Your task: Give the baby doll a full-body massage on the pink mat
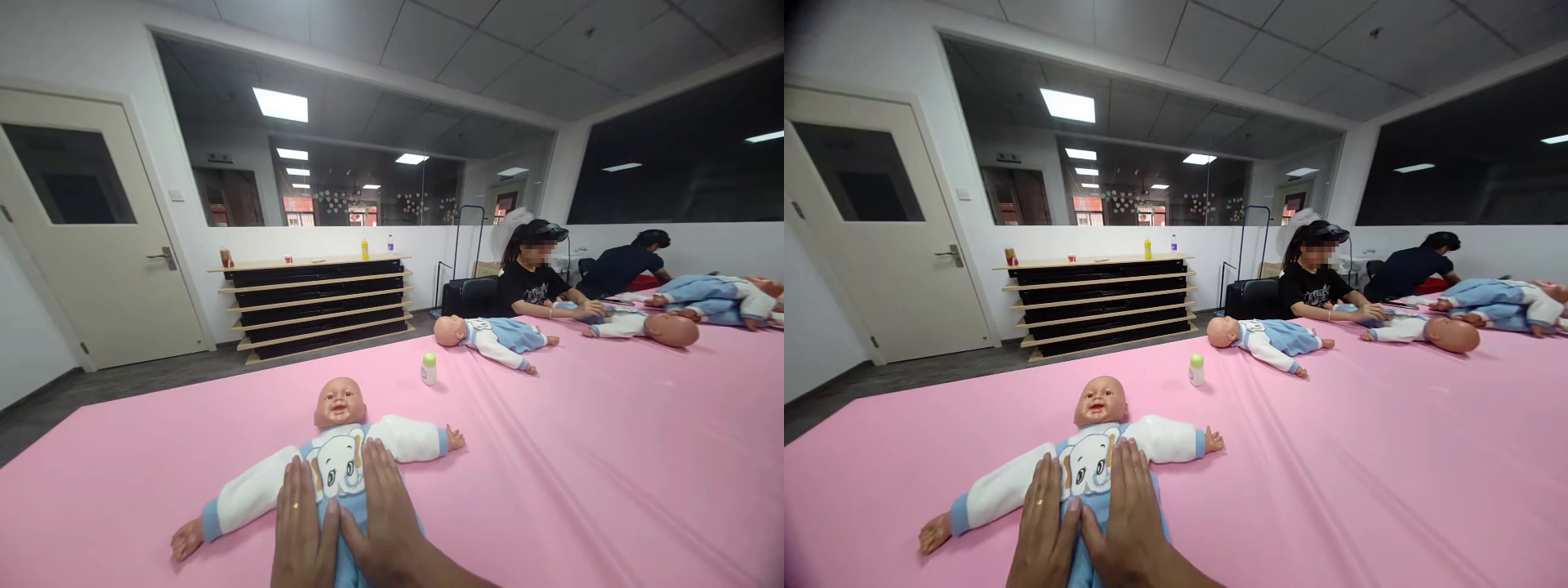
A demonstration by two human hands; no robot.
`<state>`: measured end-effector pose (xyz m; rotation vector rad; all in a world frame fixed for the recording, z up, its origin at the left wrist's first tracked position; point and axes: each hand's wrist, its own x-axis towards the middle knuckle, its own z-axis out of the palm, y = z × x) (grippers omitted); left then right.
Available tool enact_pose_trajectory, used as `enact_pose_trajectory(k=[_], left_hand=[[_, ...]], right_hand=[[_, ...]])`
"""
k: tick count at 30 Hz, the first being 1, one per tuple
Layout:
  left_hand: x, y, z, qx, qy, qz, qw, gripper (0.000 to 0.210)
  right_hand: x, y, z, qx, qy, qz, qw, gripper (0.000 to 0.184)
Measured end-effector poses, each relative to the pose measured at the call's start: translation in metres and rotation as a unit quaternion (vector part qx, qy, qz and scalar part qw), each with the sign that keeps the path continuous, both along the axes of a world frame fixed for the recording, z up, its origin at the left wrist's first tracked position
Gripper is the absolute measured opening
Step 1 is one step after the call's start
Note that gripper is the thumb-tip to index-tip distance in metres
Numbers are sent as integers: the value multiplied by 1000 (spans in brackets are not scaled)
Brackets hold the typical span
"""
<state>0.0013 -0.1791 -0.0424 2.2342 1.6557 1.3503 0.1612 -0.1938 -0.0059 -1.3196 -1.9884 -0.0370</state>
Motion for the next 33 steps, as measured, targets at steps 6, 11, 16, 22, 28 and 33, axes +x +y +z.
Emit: enact_pose_trajectory(k=[6, 11, 16, 22, 28, 33], left_hand=[[1, -12, 22, 146, 89, -155, 973, 64], [3, -10, 26, 71, 150, -126, 978, 66], [8, -5, 17, -8, 144, -55, 988, 64], [6, 1, 3, -67, 41, 20, 997, 59], [-2, -9, 15, 98, 38, -72, 992, 63], [-2, -14, 30, 96, 121, -186, 970, 63]], right_hand=[[4, -2, 18, 125, -64, 221, 965, 59], [0, -5, 31, -44, -66, 184, 980, 71], [0, 4, 16, -99, -76, 102, 987, 67], [-1, 8, -6, -55, -47, -3, 997, 64], [4, 2, -3, 121, -32, 42, 991, 66], [5, -5, 17, 43, -69, 206, 975, 64]])
